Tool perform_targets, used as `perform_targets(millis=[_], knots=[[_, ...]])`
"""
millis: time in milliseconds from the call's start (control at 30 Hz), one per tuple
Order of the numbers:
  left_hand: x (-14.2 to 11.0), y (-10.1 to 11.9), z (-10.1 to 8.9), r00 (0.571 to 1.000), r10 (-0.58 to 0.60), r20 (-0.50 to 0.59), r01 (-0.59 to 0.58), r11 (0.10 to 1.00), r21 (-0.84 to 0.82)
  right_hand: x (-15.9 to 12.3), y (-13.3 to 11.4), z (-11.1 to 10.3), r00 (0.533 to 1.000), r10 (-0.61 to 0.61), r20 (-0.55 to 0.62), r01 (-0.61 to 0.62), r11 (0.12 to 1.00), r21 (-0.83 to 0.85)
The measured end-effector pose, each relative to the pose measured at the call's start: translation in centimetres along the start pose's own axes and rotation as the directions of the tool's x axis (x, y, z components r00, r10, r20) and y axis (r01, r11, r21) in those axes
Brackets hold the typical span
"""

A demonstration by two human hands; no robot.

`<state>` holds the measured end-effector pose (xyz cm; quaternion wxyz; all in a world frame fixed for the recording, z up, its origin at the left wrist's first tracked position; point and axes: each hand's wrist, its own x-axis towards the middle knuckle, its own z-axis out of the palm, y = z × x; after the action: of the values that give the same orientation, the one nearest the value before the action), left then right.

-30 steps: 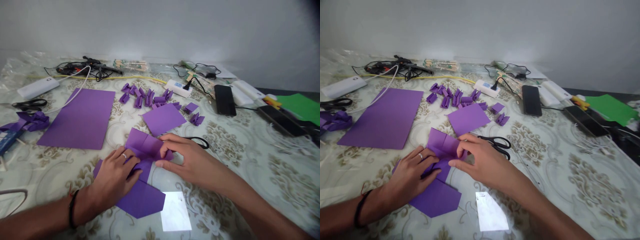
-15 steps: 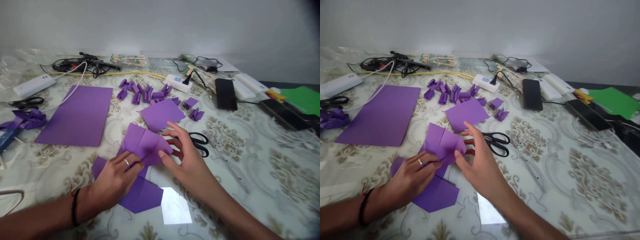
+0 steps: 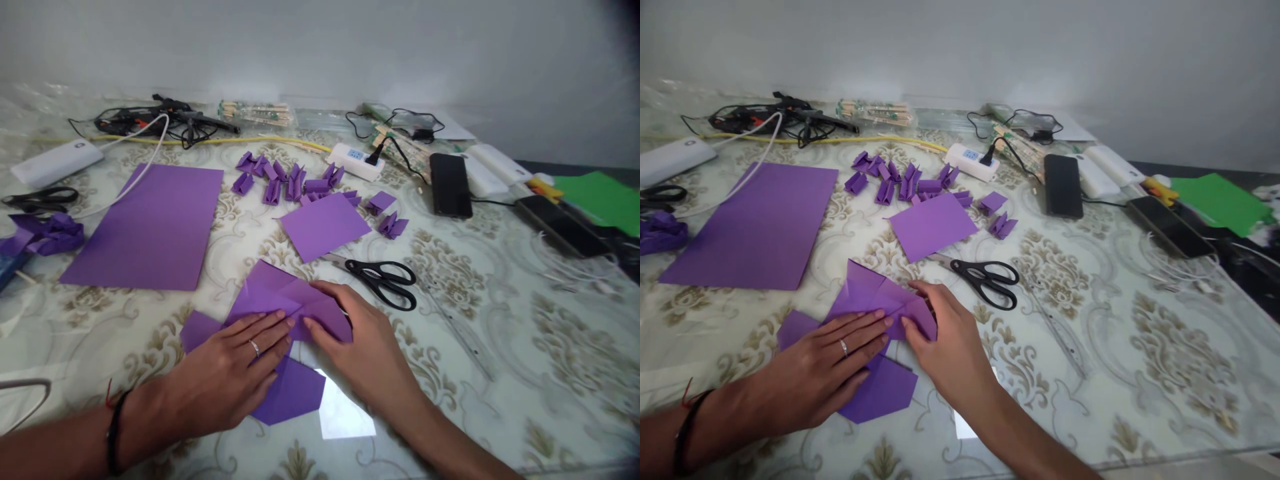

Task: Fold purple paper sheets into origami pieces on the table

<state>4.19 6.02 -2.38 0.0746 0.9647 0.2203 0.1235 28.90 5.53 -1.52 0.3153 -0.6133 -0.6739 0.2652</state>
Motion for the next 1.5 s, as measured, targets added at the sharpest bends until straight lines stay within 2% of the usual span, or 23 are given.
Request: perform_targets(millis=[133,267,467,600,700,833,900,967,1067,1233,1400,1500], knots=[[-0.8,-0.3,-0.2,1.0,-0.017,0.018,0.018,0.999,-0.052,-0.4,0.2,0.2,0.997,-0.064,-0.034,0.061,0.994,-0.088],[-1.9,-0.5,-0.8,0.998,-0.02,0.055,0.024,0.997,-0.074,-0.7,0.3,0.6,0.993,-0.1,-0.057,0.094,0.99,-0.108],[-4.0,-0.9,-1.3,1.0,0.007,-0.005,-0.007,0.994,-0.106,-0.5,-0.1,0.7,1.0,0.013,-0.023,-0.015,0.996,-0.085],[-4.9,-1.1,-1.5,0.998,0.048,-0.033,-0.051,0.996,-0.08,-0.5,-0.3,0.7,0.999,0.029,-0.031,-0.032,0.996,-0.084],[-4.4,-0.9,-1.9,0.998,0.002,-0.065,-0.008,0.996,-0.094,-0.5,-0.1,0.8,0.999,0.015,-0.036,-0.018,0.996,-0.09],[-2.2,-0.4,-1.8,0.995,-0.069,-0.078,0.056,0.987,-0.151,-0.5,0.1,1.0,0.999,-0.017,-0.03,0.014,0.995,-0.095],[-1.2,-0.2,-1.3,0.994,-0.08,-0.071,0.073,0.993,-0.097,-0.5,0.2,1.0,0.998,-0.041,-0.039,0.038,0.995,-0.096],[-0.6,-0.2,-0.7,0.997,-0.063,-0.04,0.061,0.997,-0.045,-0.5,0.3,1.1,0.996,-0.07,-0.052,0.065,0.994,-0.09],[-0.4,-0.4,-0.1,0.999,-0.019,0.037,0.021,0.998,-0.063,-0.6,0.3,1.1,0.993,-0.097,-0.06,0.092,0.993,-0.08],[-0.6,-0.6,-0.1,0.995,-0.005,0.102,0.01,0.999,-0.044,-0.7,0.2,1.1,0.992,-0.116,-0.057,0.113,0.992,-0.057],[-0.5,-0.6,-0.1,0.999,0.007,0.043,-0.005,0.999,-0.036,-0.8,0.4,1.3,0.986,-0.156,-0.063,0.155,0.987,-0.031],[-0.5,-0.9,-1.1,0.995,-0.026,-0.101,0.025,1.0,-0.006,-0.7,0.6,1.4,0.982,-0.175,-0.071,0.174,0.985,-0.025]])
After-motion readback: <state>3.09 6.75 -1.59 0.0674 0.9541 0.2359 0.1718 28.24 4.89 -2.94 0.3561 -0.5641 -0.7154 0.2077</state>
